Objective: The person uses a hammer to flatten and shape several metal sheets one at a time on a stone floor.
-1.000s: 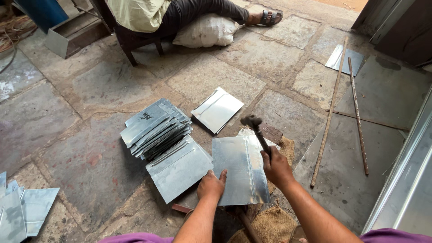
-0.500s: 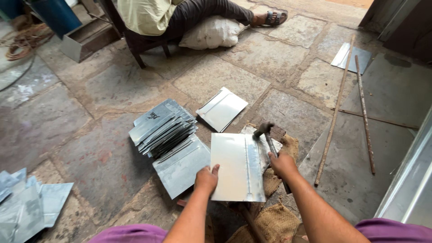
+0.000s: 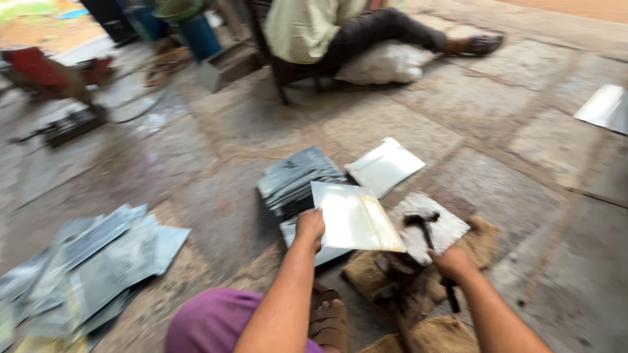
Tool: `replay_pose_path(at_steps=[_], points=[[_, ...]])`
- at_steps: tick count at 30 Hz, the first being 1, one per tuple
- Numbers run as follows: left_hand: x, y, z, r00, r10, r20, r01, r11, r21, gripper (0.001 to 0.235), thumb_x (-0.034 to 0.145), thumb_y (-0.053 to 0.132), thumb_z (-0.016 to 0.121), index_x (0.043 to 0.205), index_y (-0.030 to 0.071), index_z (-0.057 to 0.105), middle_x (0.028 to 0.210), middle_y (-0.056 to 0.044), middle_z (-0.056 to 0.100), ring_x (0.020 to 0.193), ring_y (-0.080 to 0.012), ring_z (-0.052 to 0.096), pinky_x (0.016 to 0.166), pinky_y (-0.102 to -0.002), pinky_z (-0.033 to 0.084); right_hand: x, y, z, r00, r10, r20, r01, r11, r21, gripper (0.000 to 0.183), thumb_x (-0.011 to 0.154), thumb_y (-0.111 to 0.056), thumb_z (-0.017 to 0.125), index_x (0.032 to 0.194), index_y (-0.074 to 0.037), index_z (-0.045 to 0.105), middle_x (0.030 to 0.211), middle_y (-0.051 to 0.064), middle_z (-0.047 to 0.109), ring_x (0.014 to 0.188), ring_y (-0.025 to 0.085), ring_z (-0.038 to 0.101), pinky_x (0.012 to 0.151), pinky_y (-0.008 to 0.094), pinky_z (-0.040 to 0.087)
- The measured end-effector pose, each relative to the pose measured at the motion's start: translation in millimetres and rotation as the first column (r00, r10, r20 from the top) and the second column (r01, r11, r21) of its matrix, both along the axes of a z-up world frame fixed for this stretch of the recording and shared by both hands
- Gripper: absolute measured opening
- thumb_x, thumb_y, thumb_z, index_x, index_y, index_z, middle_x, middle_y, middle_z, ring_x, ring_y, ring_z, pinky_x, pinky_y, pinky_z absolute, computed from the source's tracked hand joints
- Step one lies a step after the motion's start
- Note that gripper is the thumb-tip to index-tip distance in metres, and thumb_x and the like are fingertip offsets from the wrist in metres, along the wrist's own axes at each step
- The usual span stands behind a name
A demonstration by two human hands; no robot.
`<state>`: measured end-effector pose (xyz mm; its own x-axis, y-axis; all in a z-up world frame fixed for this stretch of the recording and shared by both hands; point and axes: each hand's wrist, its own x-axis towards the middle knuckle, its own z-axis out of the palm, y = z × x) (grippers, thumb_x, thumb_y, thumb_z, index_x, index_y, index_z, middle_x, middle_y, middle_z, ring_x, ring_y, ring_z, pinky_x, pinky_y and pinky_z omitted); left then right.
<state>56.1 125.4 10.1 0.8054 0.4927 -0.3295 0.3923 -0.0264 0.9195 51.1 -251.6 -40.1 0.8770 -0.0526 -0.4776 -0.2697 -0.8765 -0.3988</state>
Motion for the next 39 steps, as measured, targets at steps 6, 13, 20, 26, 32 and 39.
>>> replay_pose_path(at_steps=[6,13,20,26,32,39], points=[[-8,105,100,0.845,0.523,0.108,-0.528,0.789,0.315,0.047,0.107,0.036,0.049,0.109,-0.005,0.072,0.115,-0.025,0.069,0.104,-0.0417,0.066,0.090,-0.049,0.054,18,-12,-4,0.976,0.172,0.131,-0.152,0.977,-0.149,0.083,0.089,-0.073,0.056,0.126,0.000,0.072,0.113,0.025,0.079,0.108,0.041,0.074,0.096,0.047,0.058],[-101,138,229,0.359,0.919,0.162,-0.783,0.391,-0.484,0.051,0.101,0.046,0.046,0.141,0.014,0.041,0.131,-0.011,0.057,0.096,-0.0283,0.071,0.074,-0.044,0.062,29,-19,-11,0.995,0.091,-0.047,-0.096,0.987,-0.126,0.082,0.093,-0.078,0.050,0.086,0.000,0.076,0.079,0.021,0.074,0.070,0.035,0.074,0.062,0.046,0.069],[-39,86,132,0.675,0.675,0.296,-0.628,0.737,-0.248,0.038,0.098,0.038,0.065,0.112,0.004,0.057,0.074,-0.007,0.067,0.049,-0.0172,0.063,0.038,-0.032,0.048,28,-4,20,0.978,-0.187,0.088,0.187,0.982,0.008,0.072,0.098,-0.064,0.069,0.093,0.007,0.072,0.074,0.026,0.073,0.055,0.037,0.070,0.045,0.048,0.059],[-4,54,96,0.854,0.504,0.128,-0.463,0.849,-0.255,0.036,0.094,0.035,0.067,0.117,0.010,0.056,0.079,-0.009,0.065,0.057,-0.0199,0.062,0.045,-0.035,0.046,51,-8,47,0.964,-0.211,0.165,0.141,0.924,0.356,0.060,0.108,-0.051,0.070,0.112,0.008,0.066,0.090,0.031,0.068,0.064,0.032,0.062,0.052,0.047,0.053],[30,15,12,0.830,0.556,-0.039,-0.549,0.804,-0.226,0.045,0.095,0.041,0.064,0.124,0.009,0.055,0.097,-0.010,0.060,0.072,-0.0256,0.061,0.057,-0.041,0.048,-11,-17,201,0.924,-0.103,0.368,-0.043,0.929,0.368,0.040,0.107,-0.032,0.060,0.130,0.001,0.066,0.106,0.025,0.074,0.088,0.031,0.073,0.078,0.045,0.061],[-20,-14,-104,0.695,0.515,-0.502,-0.671,0.715,-0.196,0.055,0.096,0.049,0.061,0.133,0.009,0.054,0.117,-0.011,0.054,0.090,-0.0323,0.061,0.070,-0.048,0.051,-77,-26,251,0.963,-0.269,-0.027,0.244,0.823,0.513,0.039,0.104,-0.025,0.056,0.134,-0.002,0.068,0.113,0.025,0.072,0.098,0.036,0.075,0.086,0.048,0.064]])
